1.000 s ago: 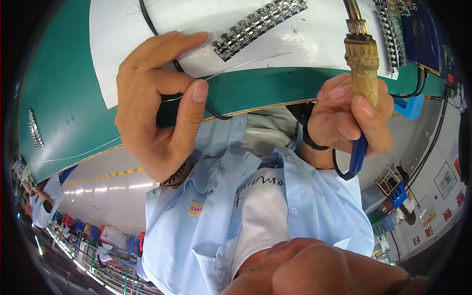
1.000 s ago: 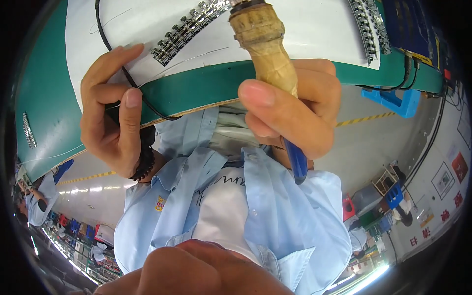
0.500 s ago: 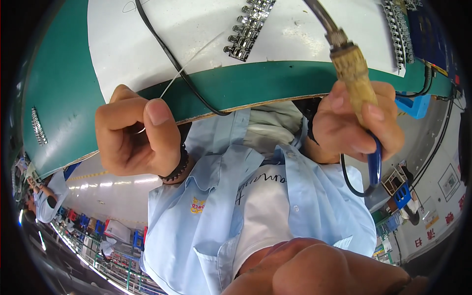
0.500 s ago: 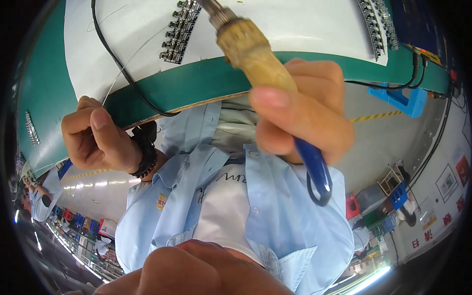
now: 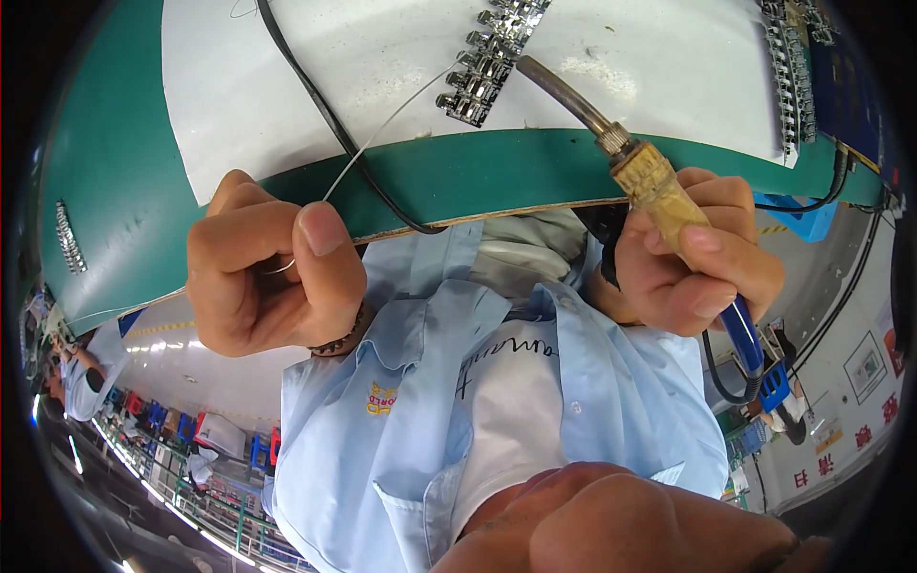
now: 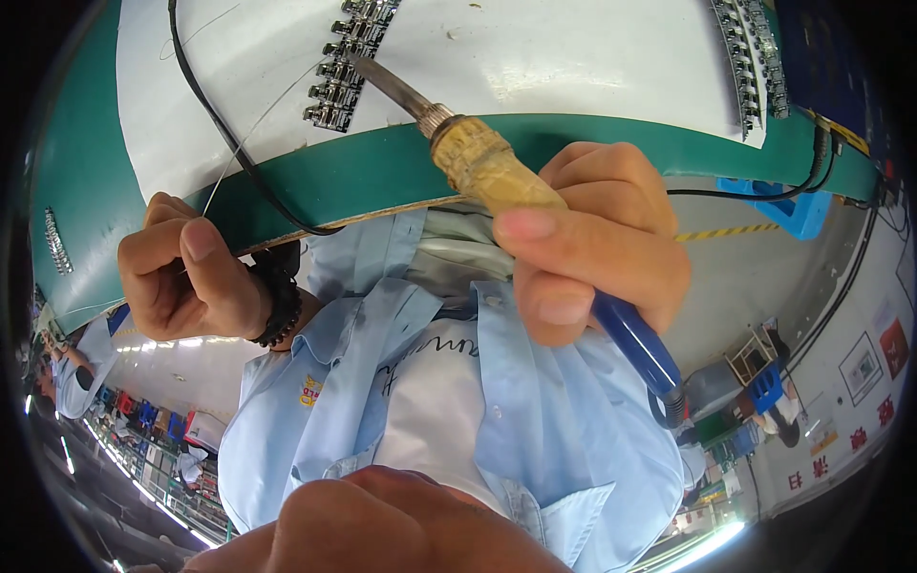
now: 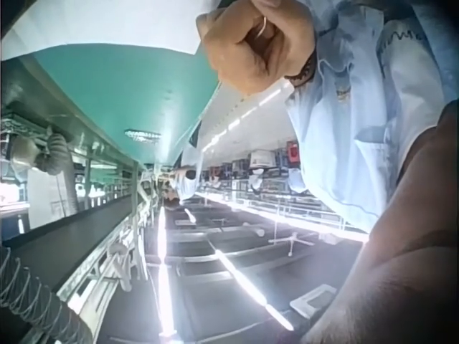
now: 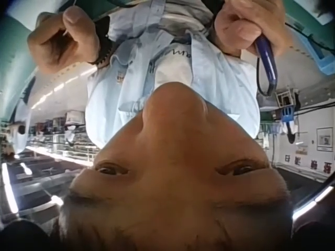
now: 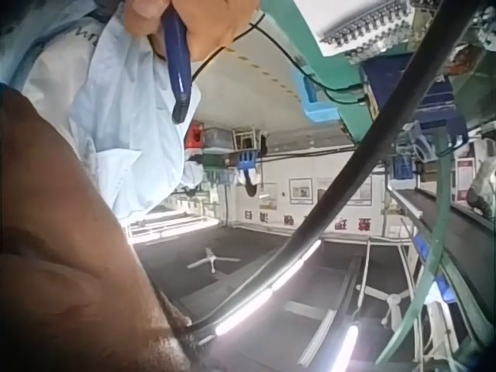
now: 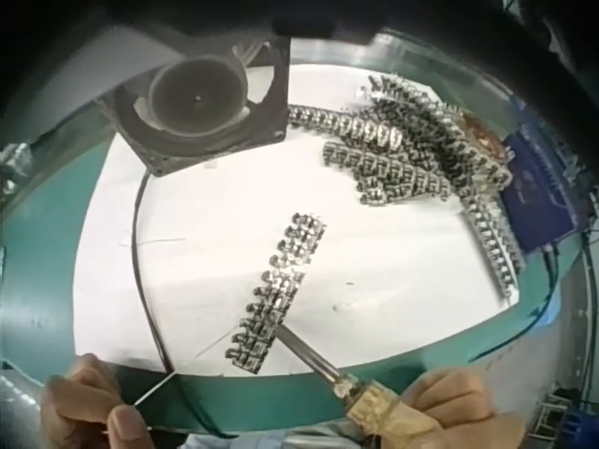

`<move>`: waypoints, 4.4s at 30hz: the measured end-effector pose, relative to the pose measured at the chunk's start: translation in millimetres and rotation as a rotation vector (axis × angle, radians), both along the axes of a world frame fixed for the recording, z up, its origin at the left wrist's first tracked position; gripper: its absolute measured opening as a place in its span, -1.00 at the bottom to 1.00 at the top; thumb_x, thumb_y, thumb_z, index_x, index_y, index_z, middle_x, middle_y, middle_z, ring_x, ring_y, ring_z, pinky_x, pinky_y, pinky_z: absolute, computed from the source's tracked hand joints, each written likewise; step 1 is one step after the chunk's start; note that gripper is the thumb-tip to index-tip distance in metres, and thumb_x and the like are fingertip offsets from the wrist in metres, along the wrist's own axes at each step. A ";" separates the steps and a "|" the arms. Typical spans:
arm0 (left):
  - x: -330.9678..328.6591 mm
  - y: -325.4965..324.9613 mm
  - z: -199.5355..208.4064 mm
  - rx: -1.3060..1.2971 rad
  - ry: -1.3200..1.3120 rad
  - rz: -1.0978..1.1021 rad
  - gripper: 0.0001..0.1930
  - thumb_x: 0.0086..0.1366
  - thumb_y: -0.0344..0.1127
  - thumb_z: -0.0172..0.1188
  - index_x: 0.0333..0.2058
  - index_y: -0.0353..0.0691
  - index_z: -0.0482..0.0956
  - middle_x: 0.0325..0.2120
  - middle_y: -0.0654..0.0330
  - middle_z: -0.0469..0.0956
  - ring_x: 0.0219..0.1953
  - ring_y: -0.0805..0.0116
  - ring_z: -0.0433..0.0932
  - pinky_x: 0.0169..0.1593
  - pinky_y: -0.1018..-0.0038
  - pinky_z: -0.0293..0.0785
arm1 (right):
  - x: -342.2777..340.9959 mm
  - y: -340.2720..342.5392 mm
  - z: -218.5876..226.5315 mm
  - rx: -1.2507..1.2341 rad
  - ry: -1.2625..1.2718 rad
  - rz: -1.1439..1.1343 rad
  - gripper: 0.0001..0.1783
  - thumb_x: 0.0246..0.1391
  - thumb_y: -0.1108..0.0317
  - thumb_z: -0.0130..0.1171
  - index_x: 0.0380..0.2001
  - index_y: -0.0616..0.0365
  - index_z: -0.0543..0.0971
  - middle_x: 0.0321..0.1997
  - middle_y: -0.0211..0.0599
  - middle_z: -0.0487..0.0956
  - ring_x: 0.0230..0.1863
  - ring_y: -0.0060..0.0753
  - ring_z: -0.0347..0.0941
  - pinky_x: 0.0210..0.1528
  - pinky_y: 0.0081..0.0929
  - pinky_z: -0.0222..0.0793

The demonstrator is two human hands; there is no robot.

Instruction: The person picks up a strip of circuit boards and places it on the table. They then hold a wire and a soldering iron to the circuit boards, applying solder to various points.

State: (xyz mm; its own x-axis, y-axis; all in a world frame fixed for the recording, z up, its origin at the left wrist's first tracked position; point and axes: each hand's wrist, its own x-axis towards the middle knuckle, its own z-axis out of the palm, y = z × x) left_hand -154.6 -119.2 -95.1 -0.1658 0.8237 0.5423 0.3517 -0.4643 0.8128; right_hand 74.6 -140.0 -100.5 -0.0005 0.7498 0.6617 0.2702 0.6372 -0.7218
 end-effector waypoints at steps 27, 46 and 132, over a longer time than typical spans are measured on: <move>1.6 4.1 0.7 -0.010 0.029 -0.026 -0.72 0.08 -0.46 0.36 -0.60 -0.26 0.36 -0.81 0.39 0.26 -0.73 0.65 0.02 -0.60 0.61 -0.12 | -1.7 3.9 -0.5 -0.049 0.097 -0.002 -0.55 0.12 -0.06 0.15 -0.38 0.18 0.58 -0.63 -0.41 0.42 -0.60 -0.48 0.26 -0.57 -0.53 0.21; -1.2 2.1 4.4 -0.061 -0.007 -0.057 -0.72 0.11 -0.45 0.32 -0.61 -0.26 0.35 -0.80 0.40 0.25 -0.71 0.66 0.03 -0.60 0.63 -0.16 | 13.1 14.5 1.5 -0.042 0.176 0.018 -0.72 0.17 0.29 -0.05 -0.24 0.35 0.41 -0.64 -0.23 0.39 -0.60 -0.49 0.23 -0.54 -0.60 0.26; -3.1 9.0 4.2 -0.071 -0.002 -0.093 -0.80 0.03 -0.60 0.27 -0.61 -0.29 0.41 -0.81 0.43 0.22 -0.71 0.69 0.02 -0.60 0.65 -0.17 | 3.1 20.5 -1.6 0.011 0.234 0.027 -0.73 0.10 0.30 -0.04 -0.27 0.31 0.44 -0.70 -0.28 0.38 -0.68 -0.56 0.16 -0.61 -0.62 0.09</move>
State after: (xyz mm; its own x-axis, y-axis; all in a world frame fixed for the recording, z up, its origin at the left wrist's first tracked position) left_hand -157.8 -110.2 -90.9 -0.0878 0.8721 0.4814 0.3082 -0.4357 0.8457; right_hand 77.7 -119.6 -102.1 0.1338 0.7442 0.6544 0.0791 0.6503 -0.7556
